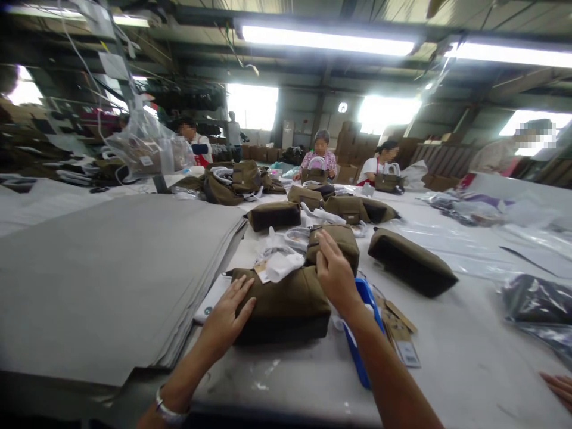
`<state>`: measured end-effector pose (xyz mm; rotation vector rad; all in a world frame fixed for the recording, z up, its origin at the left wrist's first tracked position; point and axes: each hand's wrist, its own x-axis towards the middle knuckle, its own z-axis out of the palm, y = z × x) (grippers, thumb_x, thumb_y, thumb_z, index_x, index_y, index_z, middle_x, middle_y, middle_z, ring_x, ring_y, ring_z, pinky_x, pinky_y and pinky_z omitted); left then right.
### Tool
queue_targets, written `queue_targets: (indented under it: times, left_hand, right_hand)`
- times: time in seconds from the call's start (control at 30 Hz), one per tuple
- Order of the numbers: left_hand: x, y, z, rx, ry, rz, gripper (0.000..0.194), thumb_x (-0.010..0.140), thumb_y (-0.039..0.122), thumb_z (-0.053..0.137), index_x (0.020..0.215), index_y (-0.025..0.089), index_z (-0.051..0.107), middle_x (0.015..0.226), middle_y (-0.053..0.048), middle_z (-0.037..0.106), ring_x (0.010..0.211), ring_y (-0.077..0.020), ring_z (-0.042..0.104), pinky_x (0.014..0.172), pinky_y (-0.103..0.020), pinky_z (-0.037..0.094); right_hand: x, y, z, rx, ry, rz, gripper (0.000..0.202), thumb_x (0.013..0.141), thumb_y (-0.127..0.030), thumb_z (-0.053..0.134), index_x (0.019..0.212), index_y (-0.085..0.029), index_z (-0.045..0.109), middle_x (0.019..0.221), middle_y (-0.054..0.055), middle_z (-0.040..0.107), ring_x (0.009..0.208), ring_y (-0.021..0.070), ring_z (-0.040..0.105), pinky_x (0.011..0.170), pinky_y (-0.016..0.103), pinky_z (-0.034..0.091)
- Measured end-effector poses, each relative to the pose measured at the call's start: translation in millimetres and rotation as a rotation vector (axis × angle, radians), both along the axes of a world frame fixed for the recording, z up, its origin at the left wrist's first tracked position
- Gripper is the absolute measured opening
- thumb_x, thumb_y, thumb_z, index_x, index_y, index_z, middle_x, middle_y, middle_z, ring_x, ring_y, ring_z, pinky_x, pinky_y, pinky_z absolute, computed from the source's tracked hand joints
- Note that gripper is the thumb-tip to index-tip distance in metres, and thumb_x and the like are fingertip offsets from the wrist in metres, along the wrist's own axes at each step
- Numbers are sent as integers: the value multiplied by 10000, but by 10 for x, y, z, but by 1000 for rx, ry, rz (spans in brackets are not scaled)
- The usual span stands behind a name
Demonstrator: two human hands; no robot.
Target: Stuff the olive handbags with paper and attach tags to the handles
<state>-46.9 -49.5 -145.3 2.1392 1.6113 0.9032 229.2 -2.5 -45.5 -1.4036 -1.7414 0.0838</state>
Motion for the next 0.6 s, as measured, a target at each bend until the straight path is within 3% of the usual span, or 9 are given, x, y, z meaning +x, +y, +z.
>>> queue_targets:
  times: [0.07,0.13,0.2,0.23,0.3,0.33,0.4,0.47,0.6]
  left_hand:
    - [-28,33,-23,8,0,-4,537,1011,431,458,1477,175,532,1586,-139,451,1495,-317,372,1211,-529,352]
    - [-53,41,-80,33,1,-6,534,1019,432,441,1486,186,519,1596,-129,438,1502,-314,360,1205,-539,361]
    - [-59,29,-157,67,3,1,533,1026,425,432,1507,203,488,1606,-117,425,1508,-310,349,1198,-552,369]
    - [-54,20,-196,87,3,11,536,1027,418,432,1518,207,471,1605,-116,427,1508,-309,350,1192,-556,377]
    - [-36,8,-258,116,12,18,539,1029,395,425,1532,204,445,1600,-117,435,1507,-309,352,1183,-559,391]
    - [-27,6,-277,121,20,15,539,1029,387,421,1531,193,445,1596,-121,441,1506,-312,352,1178,-560,398]
    - [-16,16,-285,109,36,5,533,1028,376,409,1513,163,471,1591,-134,445,1506,-319,351,1175,-559,403]
    - [-21,39,-268,89,45,4,530,1025,379,408,1490,140,501,1583,-146,453,1500,-327,360,1174,-560,406]
    - [-56,79,-241,82,35,8,513,1012,369,443,1472,156,527,1561,-134,488,1482,-317,398,1175,-541,415]
  right_hand:
    - [-16,89,505,170,-100,21,595,1011,-443,463,1552,-200,414,1623,95,387,1516,260,329,1248,483,266]
    - [-147,183,728,207,-204,36,712,1019,-525,431,1617,-181,253,1674,106,268,1558,285,206,1258,530,198]
    - [-392,245,532,-5,-323,104,720,1040,-536,365,1627,-149,210,1638,134,347,1554,295,214,1261,554,164]
    - [-535,251,300,-184,-409,178,691,1056,-519,308,1623,-134,225,1617,151,380,1545,298,244,1258,558,172]
    - [-793,219,-271,-335,-480,255,606,1043,-497,374,1530,-148,464,1528,162,504,1477,320,396,1229,529,287]
    - [-883,194,-530,-380,-503,278,586,1027,-491,435,1484,-136,529,1531,168,492,1473,337,397,1226,533,293]
    - [-956,179,-844,-433,-527,283,598,1029,-462,453,1484,-79,514,1566,200,417,1499,356,336,1238,566,234]
    - [-893,265,-812,-475,-539,311,584,1038,-451,447,1483,-79,512,1565,185,419,1497,336,345,1237,544,250]
    - [-570,635,-164,-478,-512,334,571,1075,-472,334,1509,-135,489,1548,113,475,1461,226,430,1198,381,366]
